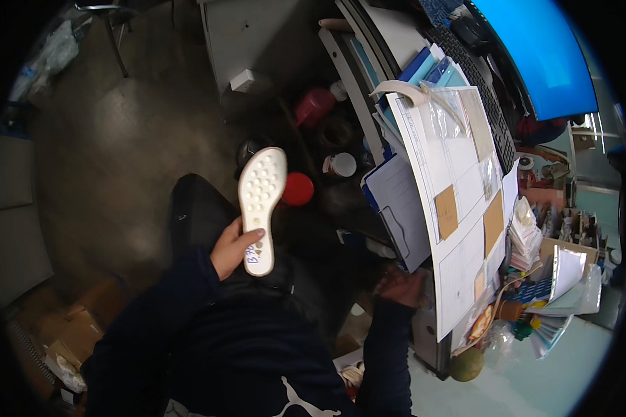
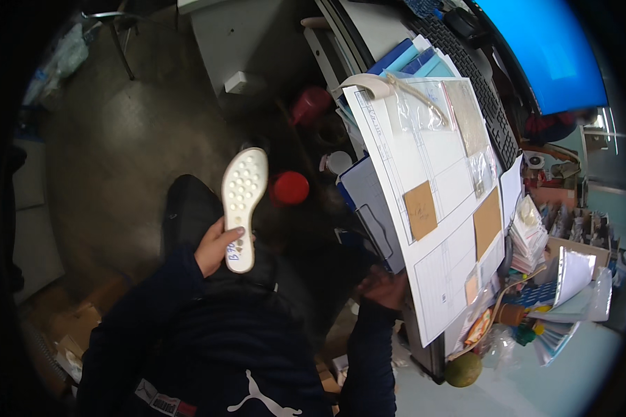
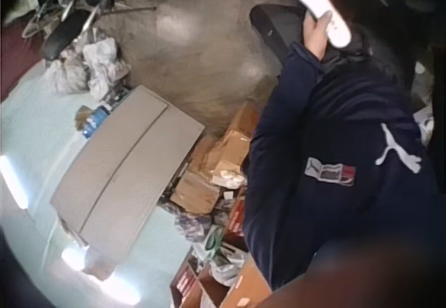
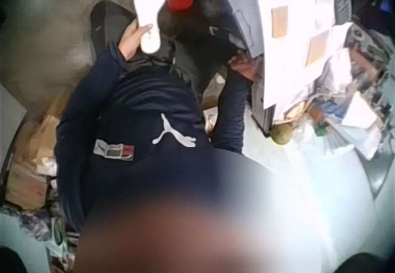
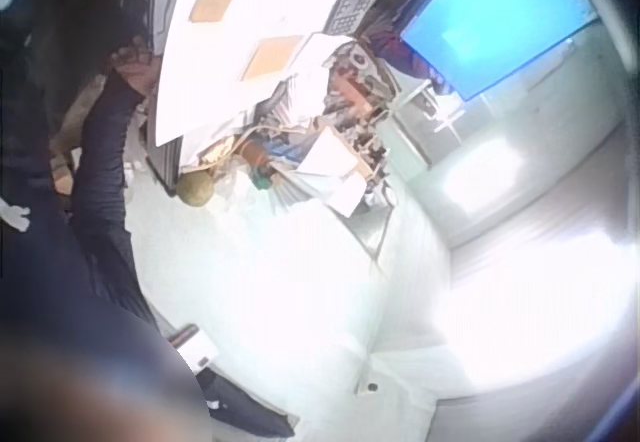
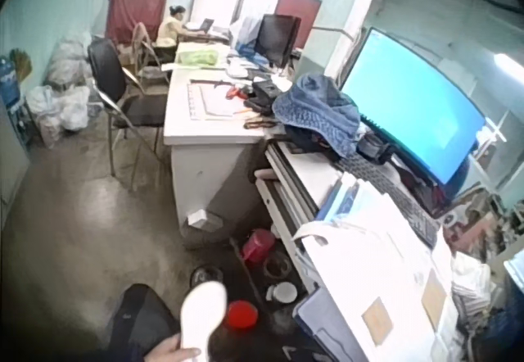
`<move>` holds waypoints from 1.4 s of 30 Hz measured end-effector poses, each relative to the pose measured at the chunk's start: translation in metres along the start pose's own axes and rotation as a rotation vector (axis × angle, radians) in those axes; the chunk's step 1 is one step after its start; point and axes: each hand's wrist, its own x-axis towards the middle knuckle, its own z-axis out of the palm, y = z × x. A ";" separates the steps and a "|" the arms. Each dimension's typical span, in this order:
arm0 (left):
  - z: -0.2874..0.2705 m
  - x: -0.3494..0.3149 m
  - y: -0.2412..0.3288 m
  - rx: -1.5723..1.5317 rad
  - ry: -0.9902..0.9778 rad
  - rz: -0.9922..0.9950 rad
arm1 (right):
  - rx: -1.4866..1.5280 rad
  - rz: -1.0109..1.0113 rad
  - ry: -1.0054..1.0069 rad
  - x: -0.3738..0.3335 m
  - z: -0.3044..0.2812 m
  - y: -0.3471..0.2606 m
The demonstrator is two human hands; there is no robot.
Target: The person opens a plastic bag containing a shoe insole, removes it, and writes on the insole with a blue marker. The person then places the insole on a stack of papers and continues writing on it.
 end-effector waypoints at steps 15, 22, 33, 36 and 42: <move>0.017 -0.030 0.031 0.061 -0.249 0.133 | -0.035 0.173 0.013 0.042 -0.019 -0.012; 0.012 -0.030 0.031 -0.021 -0.240 0.098 | -0.036 0.137 0.151 0.046 -0.024 -0.009; -0.009 -0.032 0.033 -0.043 -0.185 0.204 | 0.098 0.226 -0.161 0.038 -0.001 -0.007; -0.018 -0.036 0.034 -0.041 -0.113 0.173 | 0.167 0.169 -0.164 0.033 0.014 -0.004; -0.031 -0.037 0.025 0.086 -0.106 0.090 | -0.062 0.064 -0.149 0.022 0.038 -0.006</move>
